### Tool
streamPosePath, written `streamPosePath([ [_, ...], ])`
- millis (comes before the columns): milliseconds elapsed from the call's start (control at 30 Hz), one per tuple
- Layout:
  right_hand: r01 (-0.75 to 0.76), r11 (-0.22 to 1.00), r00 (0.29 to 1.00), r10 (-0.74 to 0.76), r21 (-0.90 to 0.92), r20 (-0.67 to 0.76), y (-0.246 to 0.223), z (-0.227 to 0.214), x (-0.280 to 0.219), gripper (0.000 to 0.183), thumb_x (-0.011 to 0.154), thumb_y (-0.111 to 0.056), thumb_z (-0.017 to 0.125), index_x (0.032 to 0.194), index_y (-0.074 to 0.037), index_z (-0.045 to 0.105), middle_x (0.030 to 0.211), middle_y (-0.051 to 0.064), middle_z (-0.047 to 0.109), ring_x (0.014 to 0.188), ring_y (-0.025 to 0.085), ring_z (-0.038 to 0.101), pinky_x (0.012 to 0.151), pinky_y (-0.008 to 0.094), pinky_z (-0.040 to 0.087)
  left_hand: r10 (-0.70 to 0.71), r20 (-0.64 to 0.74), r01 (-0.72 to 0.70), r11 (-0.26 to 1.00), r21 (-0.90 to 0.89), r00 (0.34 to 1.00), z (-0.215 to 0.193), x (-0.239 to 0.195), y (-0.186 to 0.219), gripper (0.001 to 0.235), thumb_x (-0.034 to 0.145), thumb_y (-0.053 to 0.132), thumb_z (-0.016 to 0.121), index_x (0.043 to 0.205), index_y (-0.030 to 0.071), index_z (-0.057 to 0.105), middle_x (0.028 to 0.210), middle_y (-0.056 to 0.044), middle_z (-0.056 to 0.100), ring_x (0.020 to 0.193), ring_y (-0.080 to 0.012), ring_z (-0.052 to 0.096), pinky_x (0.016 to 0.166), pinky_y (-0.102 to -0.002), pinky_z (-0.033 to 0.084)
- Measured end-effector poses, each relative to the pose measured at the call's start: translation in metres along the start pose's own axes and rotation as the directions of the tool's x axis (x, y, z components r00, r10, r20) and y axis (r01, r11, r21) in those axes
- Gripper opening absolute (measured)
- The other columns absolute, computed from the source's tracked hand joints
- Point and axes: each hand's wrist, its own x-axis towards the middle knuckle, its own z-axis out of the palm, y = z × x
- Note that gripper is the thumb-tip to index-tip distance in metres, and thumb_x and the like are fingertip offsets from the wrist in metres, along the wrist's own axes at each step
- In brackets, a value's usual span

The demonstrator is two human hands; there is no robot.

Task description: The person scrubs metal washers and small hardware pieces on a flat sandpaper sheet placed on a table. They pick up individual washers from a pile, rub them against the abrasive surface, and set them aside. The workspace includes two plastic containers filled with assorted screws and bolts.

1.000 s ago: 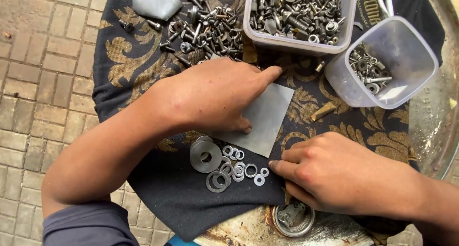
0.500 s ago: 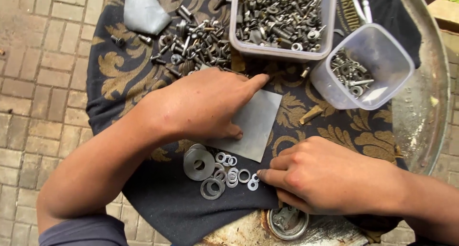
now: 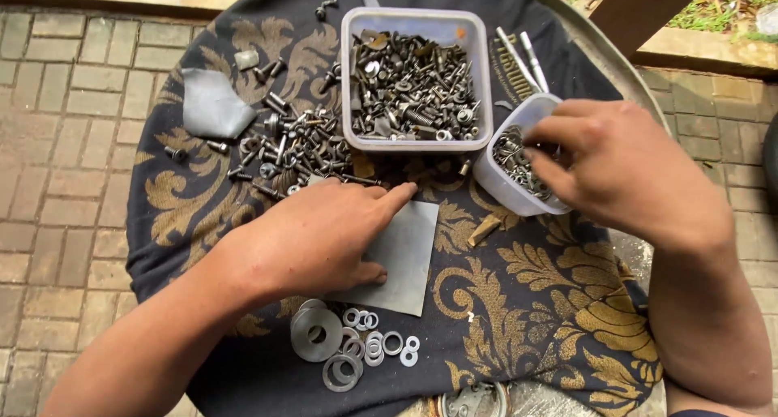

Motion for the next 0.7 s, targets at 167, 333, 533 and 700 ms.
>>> streamPosePath([
  [167,-0.014,0.988,0.984,-0.014,0.157,0.175,0.004,0.002,0.005,0.021,0.085,-0.026,0.076,0.099,-0.011,0.080,0.091,0.004,0.081,0.074,0.022,0.075,0.070,0.040,0.054,0.006,0.004,-0.006,1.000,-0.003,1.000,-0.002,-0.001,0.002,0.105,0.073,0.030,0.086,0.157,-0.001,0.034,0.123,-0.018,0.068,0.103,-0.0418,0.067,0.083,-0.055,0.052],
  [333,-0.231,0.973,0.875,0.206,0.004,0.438,-0.010,-0.006,0.010,0.010,0.084,-0.031,0.073,0.089,-0.022,0.076,0.069,0.005,0.072,0.060,0.020,0.061,0.067,0.037,0.050,0.021,-0.026,-0.021,1.000,0.000,0.999,0.000,-0.001,0.001,0.103,0.071,0.030,0.085,0.155,-0.003,0.035,0.123,-0.020,0.068,0.106,-0.0419,0.065,0.086,-0.053,0.050],
  [533,-0.134,0.991,0.914,0.115,0.022,0.389,-0.009,-0.001,0.006,0.017,0.088,-0.032,0.072,0.083,-0.016,0.070,0.075,0.004,0.073,0.064,0.020,0.065,0.071,0.038,0.049,-0.002,0.003,0.002,1.000,-0.003,1.000,-0.002,-0.001,0.003,0.106,0.072,0.031,0.086,0.158,-0.001,0.033,0.129,-0.019,0.066,0.108,-0.0416,0.065,0.087,-0.053,0.051],
  [700,-0.141,0.990,0.974,0.134,0.027,0.182,-0.006,0.003,-0.001,0.035,0.088,-0.017,0.064,0.122,-0.012,0.069,0.114,0.012,0.070,0.095,0.036,0.070,0.088,0.051,0.054,-0.011,-0.003,0.011,1.000,0.006,1.000,0.000,0.000,0.002,0.106,0.071,0.031,0.086,0.157,-0.001,0.033,0.124,-0.019,0.068,0.105,-0.0425,0.066,0.084,-0.054,0.052],
])
